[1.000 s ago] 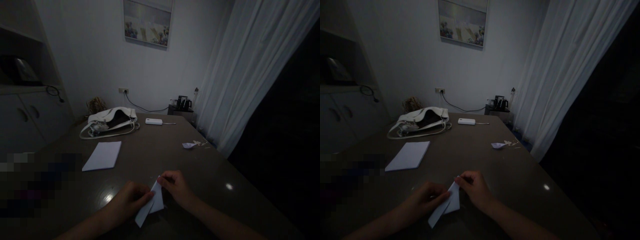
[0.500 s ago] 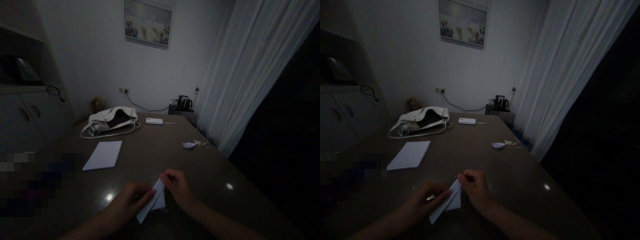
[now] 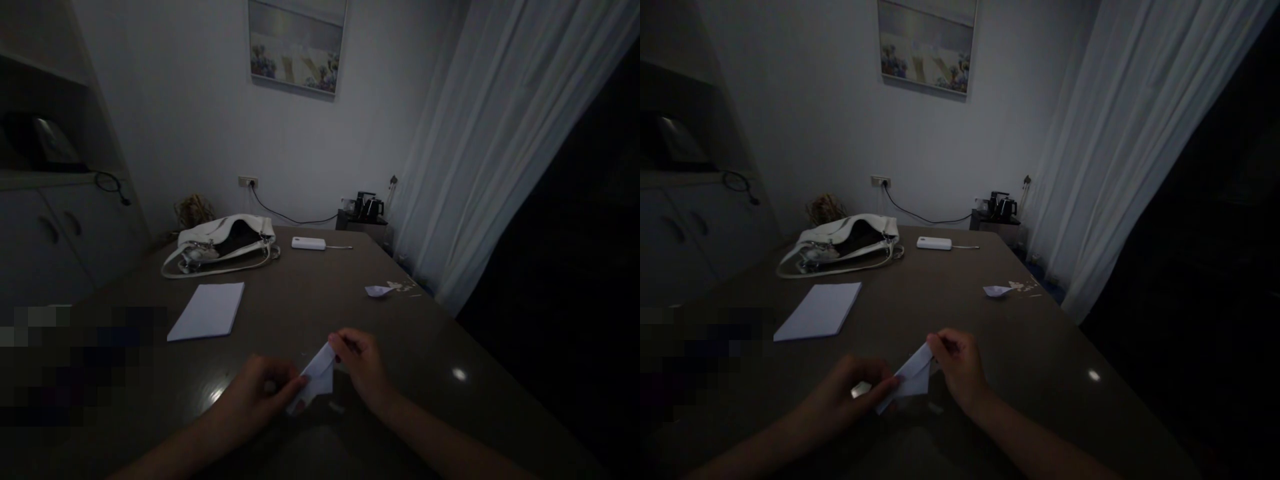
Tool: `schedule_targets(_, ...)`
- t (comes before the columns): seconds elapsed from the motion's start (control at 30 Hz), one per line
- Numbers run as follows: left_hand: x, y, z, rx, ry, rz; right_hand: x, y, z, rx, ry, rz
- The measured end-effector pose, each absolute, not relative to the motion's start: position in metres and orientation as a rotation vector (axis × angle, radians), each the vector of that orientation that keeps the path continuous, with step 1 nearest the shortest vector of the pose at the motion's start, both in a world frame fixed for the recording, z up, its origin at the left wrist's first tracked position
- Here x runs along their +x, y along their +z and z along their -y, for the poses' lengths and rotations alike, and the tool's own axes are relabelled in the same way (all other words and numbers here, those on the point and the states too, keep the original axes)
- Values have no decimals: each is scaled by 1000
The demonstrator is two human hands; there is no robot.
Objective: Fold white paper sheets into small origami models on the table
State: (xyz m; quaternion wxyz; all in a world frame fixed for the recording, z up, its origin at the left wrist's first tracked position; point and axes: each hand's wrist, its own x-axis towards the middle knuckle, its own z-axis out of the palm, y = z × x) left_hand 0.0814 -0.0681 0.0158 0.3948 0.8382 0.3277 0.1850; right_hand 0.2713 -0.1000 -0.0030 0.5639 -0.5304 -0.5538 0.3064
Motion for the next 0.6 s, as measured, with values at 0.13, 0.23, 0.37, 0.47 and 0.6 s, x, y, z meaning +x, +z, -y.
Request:
schedule_targets(0.13,81,13,76,2168,450,-792,267,-4,106,-1223,784,1422)
schedule_targets(0.23,81,13,81,2133,373,-748,261,-2,112,-1225,790,1480)
schedule_targets(0.37,83,13,83,2048,314,-761,258,-2,114,-1194,935,1414)
schedule_targets(0.47,83,11,81,2039,320,-761,260,-5,111,-1187,1236,1368)
schedule_targets(0.6,83,4,79,2023,269,-748,262,-9,109,-1203,1356,1360)
